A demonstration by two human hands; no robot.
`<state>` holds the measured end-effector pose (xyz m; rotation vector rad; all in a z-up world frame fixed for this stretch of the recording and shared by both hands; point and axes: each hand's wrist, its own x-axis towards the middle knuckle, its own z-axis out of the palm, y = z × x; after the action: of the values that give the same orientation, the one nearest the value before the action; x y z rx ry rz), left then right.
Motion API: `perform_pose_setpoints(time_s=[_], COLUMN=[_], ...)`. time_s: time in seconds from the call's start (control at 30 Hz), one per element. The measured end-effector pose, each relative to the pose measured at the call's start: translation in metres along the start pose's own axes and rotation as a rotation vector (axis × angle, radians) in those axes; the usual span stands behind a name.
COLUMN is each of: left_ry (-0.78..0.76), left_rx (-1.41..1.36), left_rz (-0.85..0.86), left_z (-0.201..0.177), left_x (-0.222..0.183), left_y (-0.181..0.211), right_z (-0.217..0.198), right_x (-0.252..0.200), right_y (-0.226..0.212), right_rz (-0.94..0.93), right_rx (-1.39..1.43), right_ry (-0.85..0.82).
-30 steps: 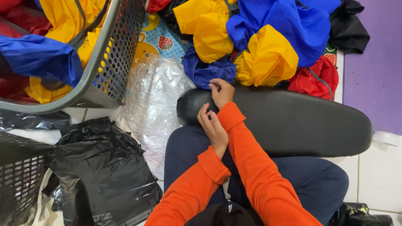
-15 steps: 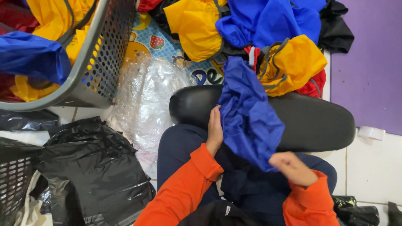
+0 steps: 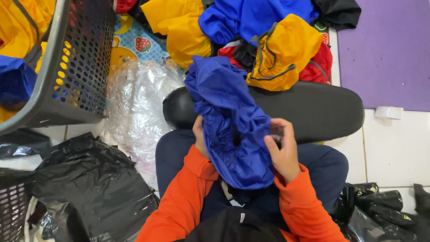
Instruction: Cleaning a yellow fabric cover with a sponge, folding it, packing it into nested plastic bags, and trimming excess material from a red fabric item using scissors.
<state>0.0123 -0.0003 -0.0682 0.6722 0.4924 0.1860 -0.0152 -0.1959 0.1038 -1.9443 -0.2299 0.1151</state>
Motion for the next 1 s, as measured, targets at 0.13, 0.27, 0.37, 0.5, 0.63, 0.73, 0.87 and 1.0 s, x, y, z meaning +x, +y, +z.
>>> perform_pose_setpoints(time_s=[0.13,0.27,0.37,0.5,0.63,0.73,0.87,1.0], left_ry=[-0.086,-0.153,-0.187,-0.194,-0.176,-0.271,-0.371,-0.149], left_rx=[-0.127,-0.339,-0.494,-0.605,-0.591,-0.38,-0.282,-0.638], left_rz=[-0.019,-0.029,-0.033,-0.074,-0.086,-0.28,0.025,0.04], left_z=[0.003,-0.012,-0.023,0.005,-0.007,0.002,0.009,0.012], left_x=[0.009,0.011,0.006,-0.012,-0.006,-0.017,-0.015,-0.01], left_y=[-0.004,-0.001,-0.001,0.019,0.008,0.018,0.025,0.027], right_z=[0.043,0.056,-0.009,-0.058,-0.004,0.027,0.08,0.107], right_x=[-0.009,-0.007,0.021,0.039,0.044,0.059,0.088,0.151], right_y=[-0.022,0.016,0.086,0.053,-0.014,-0.013,-0.037,-0.079], right_rz=[-0.078,0.175,0.249,0.215,0.292,-0.076,-0.304,-0.61], right_rx=[0.003,-0.052,0.067,0.111,0.426,0.09,-0.222,-0.247], right_ry=[-0.23,-0.047,0.168,0.256,0.201,-0.233,-0.185,0.003])
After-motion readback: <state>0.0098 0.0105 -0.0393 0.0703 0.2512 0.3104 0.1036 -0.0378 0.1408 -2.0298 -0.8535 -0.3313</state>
